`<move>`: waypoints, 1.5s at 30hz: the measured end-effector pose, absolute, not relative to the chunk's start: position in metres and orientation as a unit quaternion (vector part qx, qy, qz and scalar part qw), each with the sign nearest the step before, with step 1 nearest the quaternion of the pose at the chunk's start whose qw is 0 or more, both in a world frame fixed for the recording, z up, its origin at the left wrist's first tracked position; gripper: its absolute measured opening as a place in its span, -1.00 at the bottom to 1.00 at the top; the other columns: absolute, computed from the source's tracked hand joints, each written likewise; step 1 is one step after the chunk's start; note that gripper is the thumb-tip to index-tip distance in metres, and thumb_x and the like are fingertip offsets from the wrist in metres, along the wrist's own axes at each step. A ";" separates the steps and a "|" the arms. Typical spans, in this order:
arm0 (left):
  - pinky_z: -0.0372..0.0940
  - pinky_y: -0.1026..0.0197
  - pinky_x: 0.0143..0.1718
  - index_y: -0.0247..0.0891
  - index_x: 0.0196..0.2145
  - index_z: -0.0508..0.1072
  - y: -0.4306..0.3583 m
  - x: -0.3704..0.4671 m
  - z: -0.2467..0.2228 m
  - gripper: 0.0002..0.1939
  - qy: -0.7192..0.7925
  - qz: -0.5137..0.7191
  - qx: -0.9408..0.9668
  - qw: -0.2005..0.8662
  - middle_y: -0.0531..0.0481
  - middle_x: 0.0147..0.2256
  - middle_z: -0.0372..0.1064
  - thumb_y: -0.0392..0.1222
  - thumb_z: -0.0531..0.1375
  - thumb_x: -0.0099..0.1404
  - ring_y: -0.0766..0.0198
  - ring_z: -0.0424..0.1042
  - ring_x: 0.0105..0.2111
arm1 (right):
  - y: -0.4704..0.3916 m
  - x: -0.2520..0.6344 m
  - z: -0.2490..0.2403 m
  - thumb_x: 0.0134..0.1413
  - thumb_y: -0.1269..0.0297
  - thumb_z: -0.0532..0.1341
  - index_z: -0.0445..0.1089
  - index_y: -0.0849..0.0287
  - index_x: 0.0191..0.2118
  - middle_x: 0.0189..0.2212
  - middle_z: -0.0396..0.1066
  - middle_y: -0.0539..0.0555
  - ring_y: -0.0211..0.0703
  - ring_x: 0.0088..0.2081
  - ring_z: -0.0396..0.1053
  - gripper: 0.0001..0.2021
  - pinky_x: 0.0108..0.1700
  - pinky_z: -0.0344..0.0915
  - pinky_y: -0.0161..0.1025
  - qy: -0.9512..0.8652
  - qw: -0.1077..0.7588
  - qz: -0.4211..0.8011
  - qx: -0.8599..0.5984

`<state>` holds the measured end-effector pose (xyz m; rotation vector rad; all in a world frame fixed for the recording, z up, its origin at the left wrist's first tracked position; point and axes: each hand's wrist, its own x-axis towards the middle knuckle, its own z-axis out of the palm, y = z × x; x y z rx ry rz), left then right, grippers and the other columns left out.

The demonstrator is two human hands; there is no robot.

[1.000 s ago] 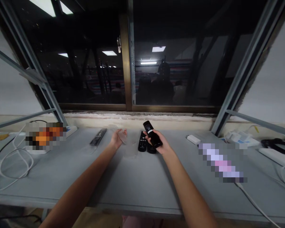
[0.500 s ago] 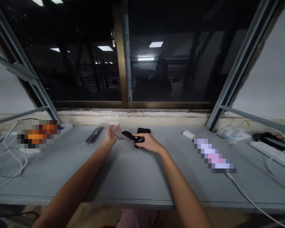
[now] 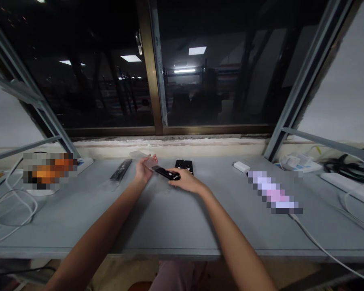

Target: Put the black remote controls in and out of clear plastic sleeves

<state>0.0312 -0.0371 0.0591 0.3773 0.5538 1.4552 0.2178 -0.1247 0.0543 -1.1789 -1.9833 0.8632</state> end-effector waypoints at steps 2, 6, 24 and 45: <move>0.35 0.21 -0.23 -0.28 -0.30 0.32 -0.043 0.038 0.061 -0.84 0.247 0.639 0.184 0.705 -0.12 -0.35 0.45 -0.41 0.01 0.19 0.28 0.44 -0.39 | -0.124 0.212 0.050 -0.04 0.32 0.26 0.21 0.11 0.17 -0.17 0.40 0.11 -0.18 -0.23 0.37 -0.42 -0.11 0.28 -0.17 -0.755 0.356 0.275 -0.477; 0.34 0.17 -0.19 -0.31 -0.24 0.36 -0.057 0.058 0.059 -0.86 0.248 0.607 0.212 0.725 -0.16 -0.29 0.46 -0.35 0.06 0.23 0.24 0.46 -0.33 | -0.121 0.200 0.039 -0.04 0.35 0.25 0.03 0.17 0.24 -0.05 0.30 0.20 -0.07 -0.03 0.30 -0.30 0.09 0.16 -0.01 -0.745 0.374 0.202 -0.513; 0.30 0.33 -0.39 -0.31 -0.26 0.41 -0.071 0.064 0.071 -0.75 0.277 0.599 0.195 0.725 0.03 -0.51 0.37 -0.12 0.01 0.37 0.38 0.35 -0.56 | -0.129 0.208 0.055 -0.29 0.26 0.45 -0.07 -0.16 0.30 0.33 -0.15 0.09 0.01 0.25 0.04 0.01 0.20 0.12 -0.03 -0.751 0.392 0.446 -0.289; 0.22 0.15 0.04 -0.37 -0.22 0.51 -0.066 0.063 0.058 -0.73 0.246 0.489 0.321 0.773 -0.21 -0.14 0.49 -0.16 0.10 0.27 0.13 0.43 -0.07 | -0.120 0.206 0.051 0.02 0.25 0.25 0.44 -0.01 0.00 0.19 0.20 0.04 -0.02 0.17 0.20 -0.64 0.13 0.23 -0.06 -0.735 0.474 0.303 -0.379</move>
